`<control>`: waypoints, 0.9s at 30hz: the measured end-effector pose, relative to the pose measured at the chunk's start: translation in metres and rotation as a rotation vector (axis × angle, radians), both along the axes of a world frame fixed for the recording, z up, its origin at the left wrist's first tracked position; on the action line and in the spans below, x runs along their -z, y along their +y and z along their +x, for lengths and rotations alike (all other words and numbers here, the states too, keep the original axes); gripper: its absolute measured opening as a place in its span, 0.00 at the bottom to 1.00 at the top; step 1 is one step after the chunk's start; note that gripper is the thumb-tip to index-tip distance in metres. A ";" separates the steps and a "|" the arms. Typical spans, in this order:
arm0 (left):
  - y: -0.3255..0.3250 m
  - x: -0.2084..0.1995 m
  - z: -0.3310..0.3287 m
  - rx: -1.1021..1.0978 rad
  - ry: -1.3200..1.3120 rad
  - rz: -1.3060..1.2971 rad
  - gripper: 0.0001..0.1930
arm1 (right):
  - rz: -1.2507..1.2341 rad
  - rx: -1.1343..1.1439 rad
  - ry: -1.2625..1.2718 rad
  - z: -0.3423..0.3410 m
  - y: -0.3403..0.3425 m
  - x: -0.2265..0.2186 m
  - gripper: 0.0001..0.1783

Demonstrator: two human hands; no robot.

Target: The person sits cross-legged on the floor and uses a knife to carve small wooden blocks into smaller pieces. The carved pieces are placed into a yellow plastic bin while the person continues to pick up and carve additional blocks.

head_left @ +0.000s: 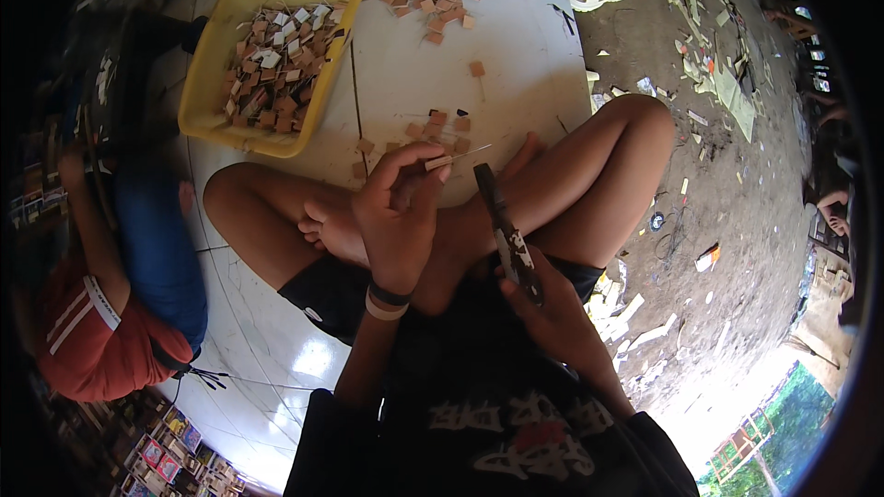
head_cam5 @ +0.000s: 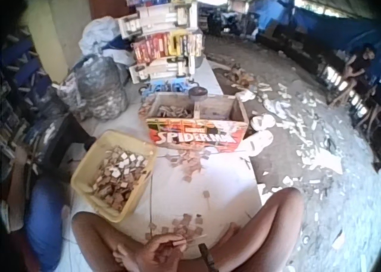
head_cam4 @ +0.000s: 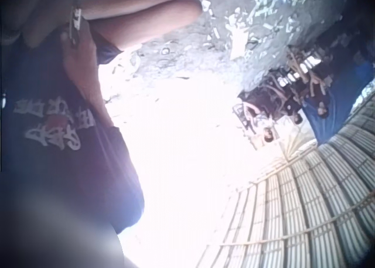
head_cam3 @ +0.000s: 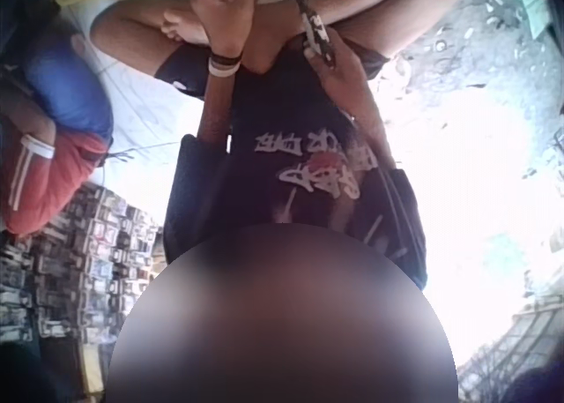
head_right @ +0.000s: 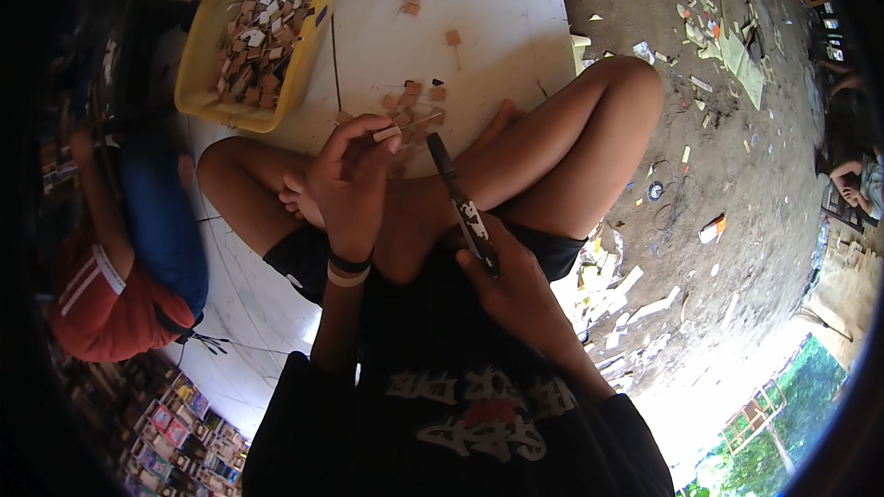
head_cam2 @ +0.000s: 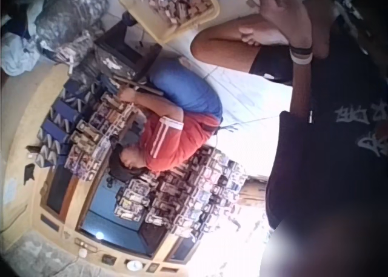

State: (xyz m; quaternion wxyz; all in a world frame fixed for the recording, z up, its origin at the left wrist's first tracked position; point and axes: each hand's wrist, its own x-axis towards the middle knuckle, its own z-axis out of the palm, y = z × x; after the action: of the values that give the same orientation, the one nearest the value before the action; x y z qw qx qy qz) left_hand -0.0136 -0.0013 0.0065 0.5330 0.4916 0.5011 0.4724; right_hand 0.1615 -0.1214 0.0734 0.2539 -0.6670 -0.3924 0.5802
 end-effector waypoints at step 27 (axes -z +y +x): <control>-0.012 -0.010 -0.005 0.052 0.049 0.092 0.13 | 0.028 -0.019 -0.057 -0.018 0.001 -0.014 0.21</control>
State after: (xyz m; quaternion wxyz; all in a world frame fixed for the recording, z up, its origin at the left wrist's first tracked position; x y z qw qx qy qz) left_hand -0.0184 -0.0133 0.0161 0.5094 0.5399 0.4787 0.4689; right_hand 0.1436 -0.1200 0.0876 0.2462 -0.6759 -0.4141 0.5578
